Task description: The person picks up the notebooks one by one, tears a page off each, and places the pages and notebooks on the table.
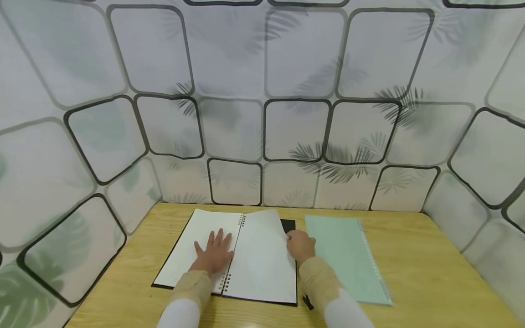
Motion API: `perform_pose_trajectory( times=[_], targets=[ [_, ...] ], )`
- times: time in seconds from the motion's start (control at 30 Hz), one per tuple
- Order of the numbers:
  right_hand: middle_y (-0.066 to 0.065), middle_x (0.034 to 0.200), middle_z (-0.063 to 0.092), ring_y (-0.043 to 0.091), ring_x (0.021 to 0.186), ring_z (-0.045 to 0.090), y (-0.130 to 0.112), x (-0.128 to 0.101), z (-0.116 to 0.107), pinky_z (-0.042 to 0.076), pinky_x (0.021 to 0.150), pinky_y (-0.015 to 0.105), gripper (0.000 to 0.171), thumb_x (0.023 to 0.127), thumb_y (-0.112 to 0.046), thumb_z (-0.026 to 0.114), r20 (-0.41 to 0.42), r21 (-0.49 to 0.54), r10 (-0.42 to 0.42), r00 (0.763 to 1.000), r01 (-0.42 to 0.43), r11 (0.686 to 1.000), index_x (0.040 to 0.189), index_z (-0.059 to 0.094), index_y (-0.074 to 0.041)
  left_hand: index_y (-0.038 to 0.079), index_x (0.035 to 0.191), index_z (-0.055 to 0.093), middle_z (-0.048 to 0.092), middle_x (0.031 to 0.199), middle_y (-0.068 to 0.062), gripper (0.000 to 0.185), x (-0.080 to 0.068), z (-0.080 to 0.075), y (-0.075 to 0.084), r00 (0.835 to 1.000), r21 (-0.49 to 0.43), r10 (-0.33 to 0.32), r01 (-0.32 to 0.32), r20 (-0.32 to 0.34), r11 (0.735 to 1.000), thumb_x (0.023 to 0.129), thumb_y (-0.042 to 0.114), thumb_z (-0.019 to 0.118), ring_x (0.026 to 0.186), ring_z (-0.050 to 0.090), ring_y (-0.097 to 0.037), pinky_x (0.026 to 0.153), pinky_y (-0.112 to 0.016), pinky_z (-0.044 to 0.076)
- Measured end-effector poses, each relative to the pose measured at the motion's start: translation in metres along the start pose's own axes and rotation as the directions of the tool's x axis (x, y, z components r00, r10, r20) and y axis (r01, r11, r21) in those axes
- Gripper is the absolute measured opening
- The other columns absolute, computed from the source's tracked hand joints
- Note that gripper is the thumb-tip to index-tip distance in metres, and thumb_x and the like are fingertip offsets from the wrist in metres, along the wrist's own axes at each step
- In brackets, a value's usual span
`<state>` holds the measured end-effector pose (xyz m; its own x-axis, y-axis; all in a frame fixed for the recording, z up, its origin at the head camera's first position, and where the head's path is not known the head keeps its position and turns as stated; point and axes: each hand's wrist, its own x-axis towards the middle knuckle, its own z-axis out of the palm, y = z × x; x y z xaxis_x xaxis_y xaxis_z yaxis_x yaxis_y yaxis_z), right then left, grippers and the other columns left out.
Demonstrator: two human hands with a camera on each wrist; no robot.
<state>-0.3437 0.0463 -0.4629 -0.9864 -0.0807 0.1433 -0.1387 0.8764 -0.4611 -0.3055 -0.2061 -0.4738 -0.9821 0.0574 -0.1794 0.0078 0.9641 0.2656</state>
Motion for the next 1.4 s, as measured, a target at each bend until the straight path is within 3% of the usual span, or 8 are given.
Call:
perform_pose_trajectory(
  times=[0.13,0.2,0.37,0.43,0.63,0.97,1.2,1.4],
  targets=[
    [0.011,0.088,0.070,0.028,0.086,0.064,0.005,0.000,-0.006,0.039,0.085,0.061,0.014,0.082,-0.007,0.053,0.064,-0.009,0.032,0.997,-0.031,0.999,0.082,0.066,-0.004,0.016,0.148,0.021,0.008,0.157,-0.012,0.067,-0.009,0.005,-0.003,1.000,0.021,-0.024,0.024,-0.001,1.000,0.093,0.053,0.036,0.144,0.002,-0.039,0.101,-0.074,-0.008],
    [0.011,0.085,0.067,0.025,0.079,0.061,0.006,0.001,-0.009,0.042,0.082,0.055,0.011,0.082,-0.010,0.053,0.093,0.034,0.045,0.995,-0.048,0.998,0.081,0.062,-0.003,0.017,0.148,0.019,0.005,0.157,-0.012,0.072,-0.011,0.009,-0.005,0.999,0.005,-0.036,0.035,0.010,0.999,0.092,0.059,0.032,0.143,0.000,-0.040,0.099,-0.075,-0.009],
    [0.016,0.101,0.067,0.025,0.081,0.060,0.004,0.005,-0.009,0.048,0.070,0.038,0.028,0.090,-0.017,0.053,0.100,0.234,-0.026,0.995,0.002,0.972,0.111,0.063,-0.001,0.019,0.149,0.015,0.001,0.157,-0.011,0.074,-0.005,0.020,-0.006,0.999,-0.007,-0.032,0.032,-0.006,0.999,0.091,0.064,0.024,0.143,-0.004,-0.039,0.099,-0.075,-0.011],
    [0.015,0.110,0.067,0.025,0.091,0.063,0.002,0.005,-0.006,0.050,0.077,0.038,0.033,0.093,-0.018,0.051,0.087,0.266,-0.069,0.994,0.043,0.963,0.121,0.060,-0.004,0.019,0.149,0.016,0.002,0.157,-0.011,0.073,-0.003,0.021,-0.004,0.999,-0.006,-0.037,0.037,-0.018,0.999,0.091,0.063,0.026,0.143,-0.003,-0.039,0.099,-0.074,-0.012],
    [0.008,0.123,0.063,0.026,0.113,0.060,-0.004,0.003,-0.001,0.048,0.093,0.040,0.030,0.092,-0.010,0.052,0.048,0.226,-0.229,0.972,0.213,0.951,0.120,0.063,-0.010,0.016,0.148,0.021,0.008,0.157,-0.013,0.071,-0.007,0.013,0.011,0.995,-0.019,-0.091,0.091,-0.039,0.996,0.092,0.057,0.034,0.143,0.001,-0.040,0.101,-0.074,-0.007],
    [0.002,0.125,0.061,0.019,0.119,0.056,-0.013,-0.016,-0.003,0.040,0.104,0.041,0.032,0.092,-0.012,0.054,0.131,0.011,-0.414,0.901,0.417,0.909,0.123,0.061,-0.014,0.018,0.149,0.018,0.004,0.157,-0.012,0.074,-0.005,0.018,0.006,0.989,-0.013,-0.141,0.141,-0.035,0.990,0.091,0.061,0.032,0.143,-0.002,-0.039,0.099,-0.076,-0.006],
    [0.001,0.125,0.062,0.018,0.119,0.056,-0.011,-0.020,-0.008,0.040,0.104,0.042,0.031,0.092,-0.011,0.053,0.184,-0.135,-0.552,0.813,0.577,0.806,0.122,0.062,-0.013,0.017,0.148,0.019,0.005,0.157,-0.013,0.073,-0.004,0.016,0.006,0.988,-0.035,-0.155,0.155,-0.012,0.987,0.091,0.058,0.037,0.143,-0.001,-0.040,0.099,-0.076,-0.006],
    [0.003,0.126,0.061,0.021,0.122,0.054,-0.006,-0.026,-0.007,0.040,0.103,0.043,0.032,0.093,-0.009,0.049,0.320,-0.086,-0.616,0.719,0.670,0.737,0.122,0.062,-0.012,0.016,0.148,0.020,0.006,0.156,-0.014,0.072,-0.009,0.008,0.014,0.986,-0.029,-0.167,0.167,0.006,0.986,0.092,0.056,0.037,0.143,0.000,-0.041,0.100,-0.076,-0.004]
  ],
)
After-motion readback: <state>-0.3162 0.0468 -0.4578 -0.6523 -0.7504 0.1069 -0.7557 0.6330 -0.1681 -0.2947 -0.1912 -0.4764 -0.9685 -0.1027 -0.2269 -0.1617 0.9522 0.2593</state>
